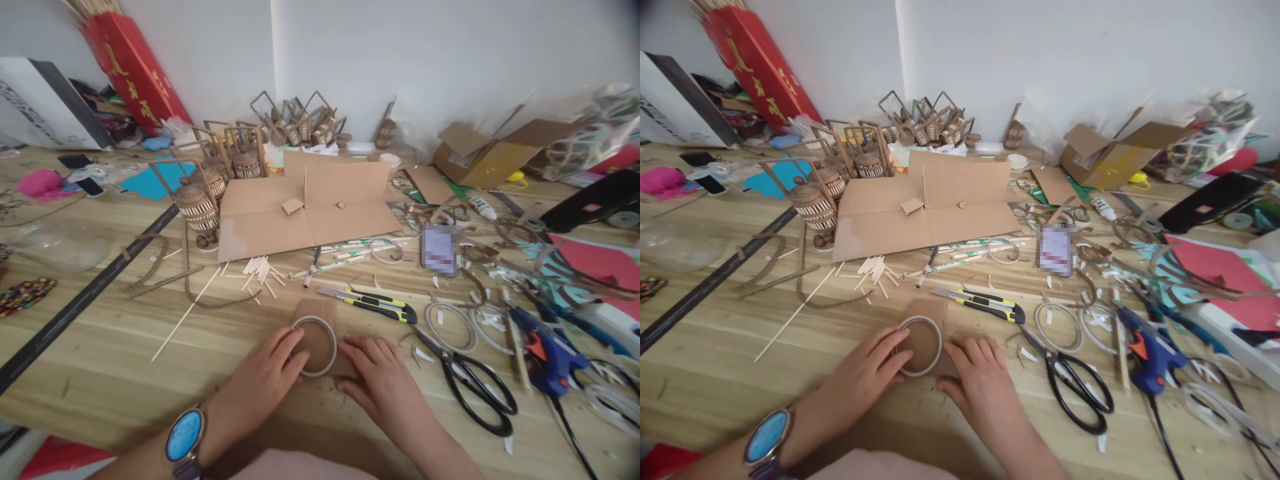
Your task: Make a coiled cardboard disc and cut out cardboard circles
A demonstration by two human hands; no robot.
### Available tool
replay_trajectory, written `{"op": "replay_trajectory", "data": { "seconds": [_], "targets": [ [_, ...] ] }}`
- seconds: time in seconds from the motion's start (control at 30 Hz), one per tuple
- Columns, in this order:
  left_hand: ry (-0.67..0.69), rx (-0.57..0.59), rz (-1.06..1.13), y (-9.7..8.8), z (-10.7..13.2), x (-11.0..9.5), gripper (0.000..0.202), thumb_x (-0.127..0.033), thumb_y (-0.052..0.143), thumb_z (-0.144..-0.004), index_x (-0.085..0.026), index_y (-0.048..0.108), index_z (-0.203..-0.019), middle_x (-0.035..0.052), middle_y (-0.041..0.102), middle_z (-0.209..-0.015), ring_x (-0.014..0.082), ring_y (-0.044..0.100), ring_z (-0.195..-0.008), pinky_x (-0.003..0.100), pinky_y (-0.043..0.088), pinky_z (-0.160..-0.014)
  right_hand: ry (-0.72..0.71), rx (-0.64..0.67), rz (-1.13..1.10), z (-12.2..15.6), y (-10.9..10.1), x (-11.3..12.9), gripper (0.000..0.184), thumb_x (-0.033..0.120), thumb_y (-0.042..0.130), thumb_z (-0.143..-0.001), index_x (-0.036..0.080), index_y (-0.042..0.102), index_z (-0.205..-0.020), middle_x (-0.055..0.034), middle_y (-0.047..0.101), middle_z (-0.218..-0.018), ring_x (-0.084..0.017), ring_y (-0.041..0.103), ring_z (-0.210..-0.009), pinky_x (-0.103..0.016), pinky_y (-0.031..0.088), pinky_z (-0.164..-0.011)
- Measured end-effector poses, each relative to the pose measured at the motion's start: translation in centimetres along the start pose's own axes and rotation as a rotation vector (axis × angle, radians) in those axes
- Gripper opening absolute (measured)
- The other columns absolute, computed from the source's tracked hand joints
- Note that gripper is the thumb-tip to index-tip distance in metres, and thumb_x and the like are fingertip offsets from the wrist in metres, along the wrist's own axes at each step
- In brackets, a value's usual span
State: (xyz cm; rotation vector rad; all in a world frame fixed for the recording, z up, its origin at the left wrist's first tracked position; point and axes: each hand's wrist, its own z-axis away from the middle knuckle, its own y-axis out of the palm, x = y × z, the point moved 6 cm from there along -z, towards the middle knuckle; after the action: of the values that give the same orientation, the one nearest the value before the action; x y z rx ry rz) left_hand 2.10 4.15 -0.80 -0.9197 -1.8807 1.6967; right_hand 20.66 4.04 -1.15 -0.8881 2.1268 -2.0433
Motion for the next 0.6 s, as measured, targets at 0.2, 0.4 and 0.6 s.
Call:
{"op": "replay_trajectory", "data": {
  "seconds": [0.2,0.4,0.6],
  "targets": [
    [-0.294,0.018,0.349,0.7,0.8,2.0,0.078,-0.018,0.075,-0.082,-0.023,0.031,-0.146,0.0192,0.047,-0.152,0.0350,0.048,-0.139,0.057,0.047,-0.110,-0.011,-0.033,-0.020,-0.5,-0.5,0.8,0.064,0.026,0.083,-0.078,0.016,0.055,-0.134,-0.0163,0.067,-0.127,-0.036,0.061,-0.114,-0.056,0.049,-0.097],
    [-0.360,0.042,0.465,0.7,-0.5,2.0,0.081,-0.019,0.075,-0.082,-0.020,0.030,-0.150,0.0207,0.050,-0.150,0.0344,0.047,-0.139,0.058,0.043,-0.113,-0.006,0.017,-0.051,-2.2,0.1,1.3,0.073,0.022,0.084,-0.075,0.014,0.050,-0.140,-0.0170,0.068,-0.126,-0.036,0.063,-0.112,-0.057,0.051,-0.095],
    [-0.388,0.003,0.512,1.4,-0.7,2.5,0.079,-0.026,0.076,-0.083,-0.023,0.034,-0.150,0.0201,0.055,-0.145,0.0362,0.052,-0.133,0.061,0.045,-0.109,-0.005,0.019,-0.133,-2.7,0.6,0.9,0.069,0.023,0.080,-0.079,0.017,0.050,-0.141,-0.0159,0.067,-0.127,-0.034,0.063,-0.114,-0.054,0.054,-0.095]
  ]
}}
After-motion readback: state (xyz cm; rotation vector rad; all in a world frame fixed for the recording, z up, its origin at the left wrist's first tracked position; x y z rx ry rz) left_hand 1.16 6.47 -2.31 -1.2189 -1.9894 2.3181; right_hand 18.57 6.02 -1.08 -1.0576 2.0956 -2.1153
